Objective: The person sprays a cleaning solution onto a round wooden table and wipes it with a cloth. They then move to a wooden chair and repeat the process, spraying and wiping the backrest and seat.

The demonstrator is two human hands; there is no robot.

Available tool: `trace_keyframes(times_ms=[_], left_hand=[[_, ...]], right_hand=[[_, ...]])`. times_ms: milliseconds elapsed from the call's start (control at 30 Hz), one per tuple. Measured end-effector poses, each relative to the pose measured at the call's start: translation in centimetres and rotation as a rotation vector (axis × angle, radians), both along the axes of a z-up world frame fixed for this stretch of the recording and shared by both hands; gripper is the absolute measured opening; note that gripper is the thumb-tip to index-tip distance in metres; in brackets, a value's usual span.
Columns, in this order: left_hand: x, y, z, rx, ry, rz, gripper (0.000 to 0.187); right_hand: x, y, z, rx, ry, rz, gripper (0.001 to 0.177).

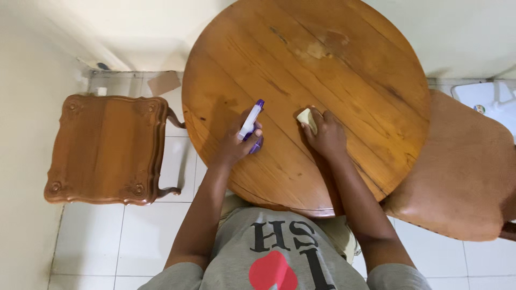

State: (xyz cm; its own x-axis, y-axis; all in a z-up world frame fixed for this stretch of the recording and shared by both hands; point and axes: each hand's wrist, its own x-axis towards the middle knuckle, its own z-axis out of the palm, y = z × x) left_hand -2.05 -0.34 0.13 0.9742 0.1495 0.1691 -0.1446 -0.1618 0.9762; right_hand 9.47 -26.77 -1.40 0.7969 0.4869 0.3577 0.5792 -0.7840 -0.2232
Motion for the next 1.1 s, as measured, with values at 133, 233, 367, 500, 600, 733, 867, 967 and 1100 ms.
trace_keyframes(times_ms=[133,233,367,500,600,733,867,967,1100], left_hand=[[0.7,-1.4,0.0,-0.023,-0.027,-0.077,0.061],[1.6,-2.7,-0.9,-0.005,-0.091,-0.113,0.059],[1.9,-3.7,-2.0,-0.055,-0.093,-0.128,0.063],[2.6,-4.3,-2.4,-0.027,-0.075,-0.15,0.068],[2.8,-4.7,-2.3,0.011,-0.037,-0.143,0.072],[3.0,-4.8,-1.8,0.015,-0.106,-0.156,0.066],[2.9,-5.3,-1.3,-0.041,-0.033,-0.118,0.059],[2.9,-5.7,-1.4,0.025,-0.044,-0.076,0.055],[3.1,-6.0,-1.3,0.006,-0.097,-0.062,0.052]], right_hand=[[-0.8,-0.7,0.6,0.008,0.117,-0.063,0.055],[-1.6,-0.8,1.1,0.043,0.108,-0.097,0.055],[-2.1,-1.3,1.6,0.068,0.105,-0.131,0.057],[-2.0,-1.9,1.5,0.057,0.083,-0.147,0.054],[-2.3,-2.2,1.5,0.124,0.059,-0.139,0.05],[-2.5,-2.1,1.9,0.138,0.095,-0.165,0.048],[-2.7,-2.1,1.8,0.135,0.18,-0.189,0.05],[-2.6,-2.5,0.7,0.208,0.099,-0.154,0.047],[-2.2,-2.9,0.1,0.264,0.184,-0.225,0.035]])
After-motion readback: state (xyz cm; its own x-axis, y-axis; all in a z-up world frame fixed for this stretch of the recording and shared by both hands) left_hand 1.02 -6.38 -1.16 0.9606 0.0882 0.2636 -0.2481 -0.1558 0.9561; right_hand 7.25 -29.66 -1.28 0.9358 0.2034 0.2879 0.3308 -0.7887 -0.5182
